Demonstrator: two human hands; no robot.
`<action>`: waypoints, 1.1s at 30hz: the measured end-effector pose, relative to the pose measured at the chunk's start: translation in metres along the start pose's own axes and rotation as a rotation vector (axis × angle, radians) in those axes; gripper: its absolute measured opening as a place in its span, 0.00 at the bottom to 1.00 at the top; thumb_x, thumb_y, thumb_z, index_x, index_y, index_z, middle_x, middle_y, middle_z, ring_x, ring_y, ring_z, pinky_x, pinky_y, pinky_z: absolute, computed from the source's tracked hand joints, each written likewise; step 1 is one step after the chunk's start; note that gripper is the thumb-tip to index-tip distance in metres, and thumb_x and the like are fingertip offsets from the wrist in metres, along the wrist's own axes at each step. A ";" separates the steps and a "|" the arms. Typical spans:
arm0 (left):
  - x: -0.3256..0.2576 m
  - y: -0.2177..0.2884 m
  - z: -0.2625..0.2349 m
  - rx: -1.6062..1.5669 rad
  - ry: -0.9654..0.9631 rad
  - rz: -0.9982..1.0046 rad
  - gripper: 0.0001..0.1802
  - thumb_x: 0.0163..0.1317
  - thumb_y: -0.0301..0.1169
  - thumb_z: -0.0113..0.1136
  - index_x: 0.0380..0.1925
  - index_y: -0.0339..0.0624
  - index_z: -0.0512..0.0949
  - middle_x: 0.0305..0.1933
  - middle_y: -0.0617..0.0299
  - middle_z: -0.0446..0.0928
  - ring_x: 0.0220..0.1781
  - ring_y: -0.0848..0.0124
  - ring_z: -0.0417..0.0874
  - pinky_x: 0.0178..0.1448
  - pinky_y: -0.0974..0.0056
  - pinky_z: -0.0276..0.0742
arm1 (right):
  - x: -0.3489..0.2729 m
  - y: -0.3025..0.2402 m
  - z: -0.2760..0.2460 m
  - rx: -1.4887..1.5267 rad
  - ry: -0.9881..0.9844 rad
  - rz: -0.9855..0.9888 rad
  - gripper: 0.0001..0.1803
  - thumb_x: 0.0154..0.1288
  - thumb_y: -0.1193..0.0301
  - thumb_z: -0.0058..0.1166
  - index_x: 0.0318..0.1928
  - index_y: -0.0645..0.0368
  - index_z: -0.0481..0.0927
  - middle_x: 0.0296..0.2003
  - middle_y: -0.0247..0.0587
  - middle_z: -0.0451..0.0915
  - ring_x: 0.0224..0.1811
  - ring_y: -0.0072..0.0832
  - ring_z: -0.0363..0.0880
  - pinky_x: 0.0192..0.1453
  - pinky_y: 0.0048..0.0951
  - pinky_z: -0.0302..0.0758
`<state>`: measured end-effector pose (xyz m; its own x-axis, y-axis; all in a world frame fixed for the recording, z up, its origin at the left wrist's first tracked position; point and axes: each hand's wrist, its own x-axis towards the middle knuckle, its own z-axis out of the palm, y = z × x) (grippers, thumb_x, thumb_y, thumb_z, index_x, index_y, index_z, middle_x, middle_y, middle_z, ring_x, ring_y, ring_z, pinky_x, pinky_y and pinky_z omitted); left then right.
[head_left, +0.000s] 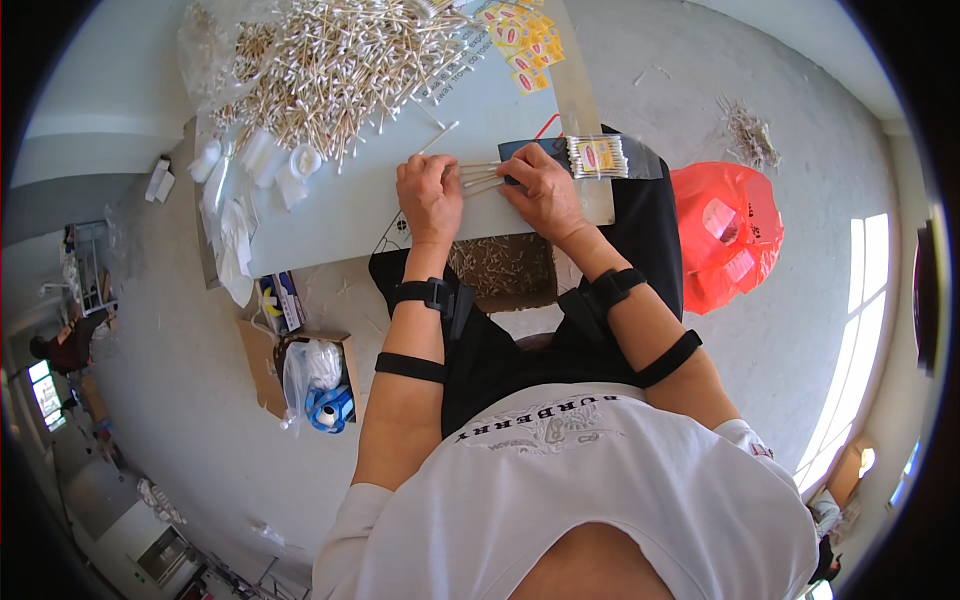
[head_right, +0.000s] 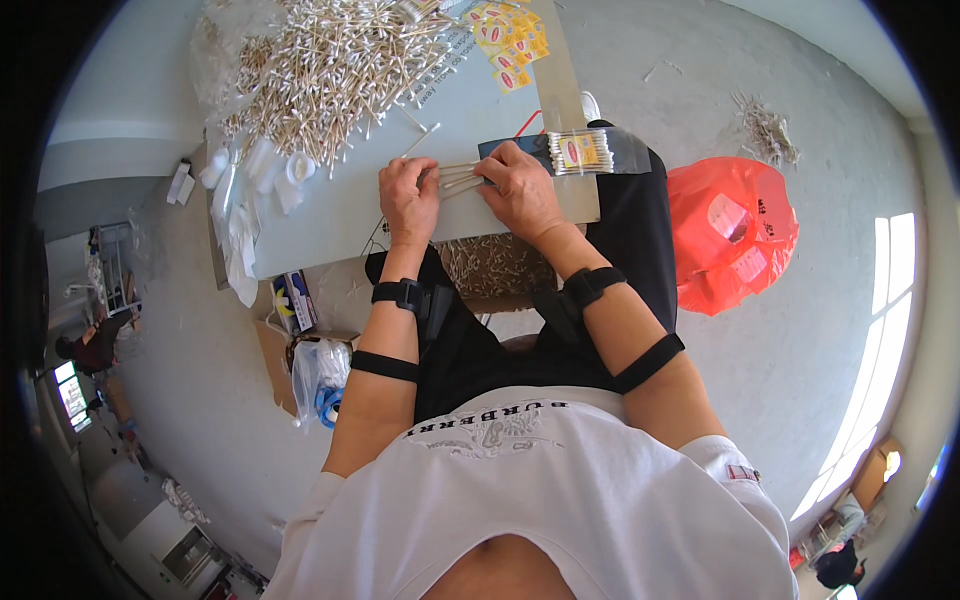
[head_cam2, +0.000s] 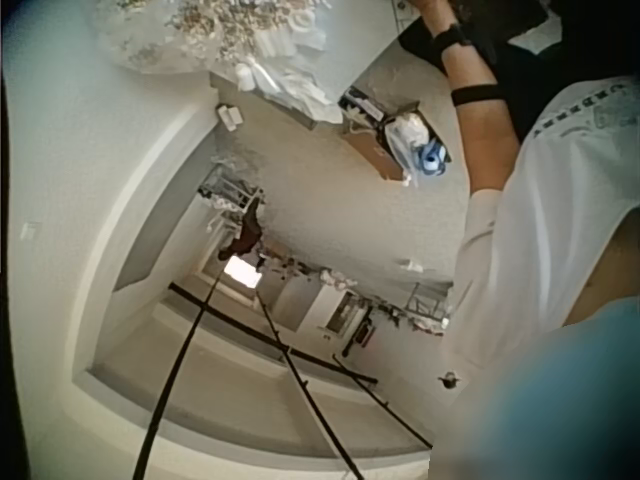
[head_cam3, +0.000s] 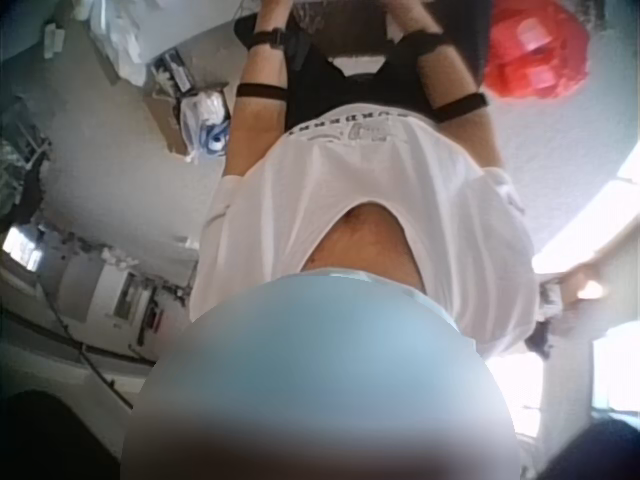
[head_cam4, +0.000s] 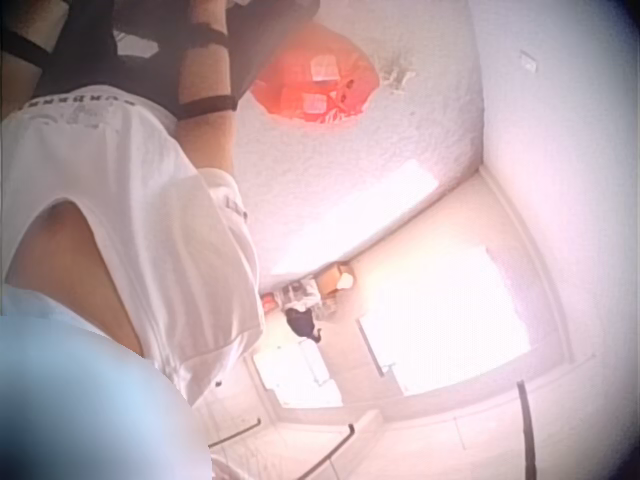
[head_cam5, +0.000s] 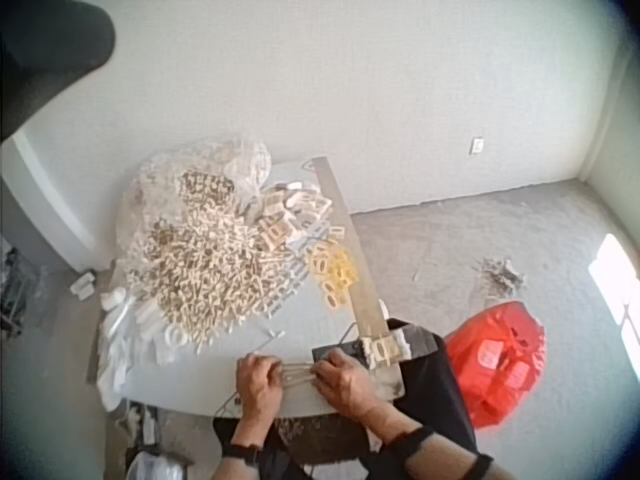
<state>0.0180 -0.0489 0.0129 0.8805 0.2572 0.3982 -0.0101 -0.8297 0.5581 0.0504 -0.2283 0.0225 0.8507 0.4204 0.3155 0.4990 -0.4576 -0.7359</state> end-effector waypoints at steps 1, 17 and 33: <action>0.000 -0.001 0.000 0.002 0.003 -0.010 0.08 0.50 0.24 0.66 0.32 0.47 0.82 0.34 0.61 0.76 0.41 0.58 0.75 0.48 0.57 0.73 | 0.001 0.000 0.000 -0.018 0.001 -0.008 0.12 0.47 0.74 0.64 0.36 0.56 0.81 0.36 0.41 0.75 0.40 0.42 0.78 0.44 0.39 0.76; -0.003 -0.006 0.002 -0.053 0.027 -0.001 0.09 0.47 0.23 0.67 0.30 0.48 0.81 0.34 0.62 0.75 0.41 0.58 0.74 0.46 0.56 0.72 | 0.002 -0.002 0.008 -0.095 0.029 -0.066 0.10 0.46 0.72 0.66 0.30 0.58 0.79 0.32 0.40 0.73 0.38 0.40 0.77 0.42 0.38 0.76; 0.027 -0.023 -0.006 -0.089 0.077 -0.069 0.10 0.49 0.20 0.61 0.32 0.45 0.79 0.32 0.61 0.75 0.40 0.57 0.74 0.45 0.55 0.72 | 0.000 -0.003 0.010 0.117 0.184 0.081 0.09 0.51 0.72 0.66 0.31 0.58 0.78 0.33 0.41 0.74 0.33 0.41 0.78 0.36 0.37 0.76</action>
<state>0.0390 -0.0202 0.0155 0.8417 0.3523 0.4091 0.0045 -0.7623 0.6472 0.0475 -0.2191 0.0185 0.9084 0.2307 0.3488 0.4145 -0.3857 -0.8243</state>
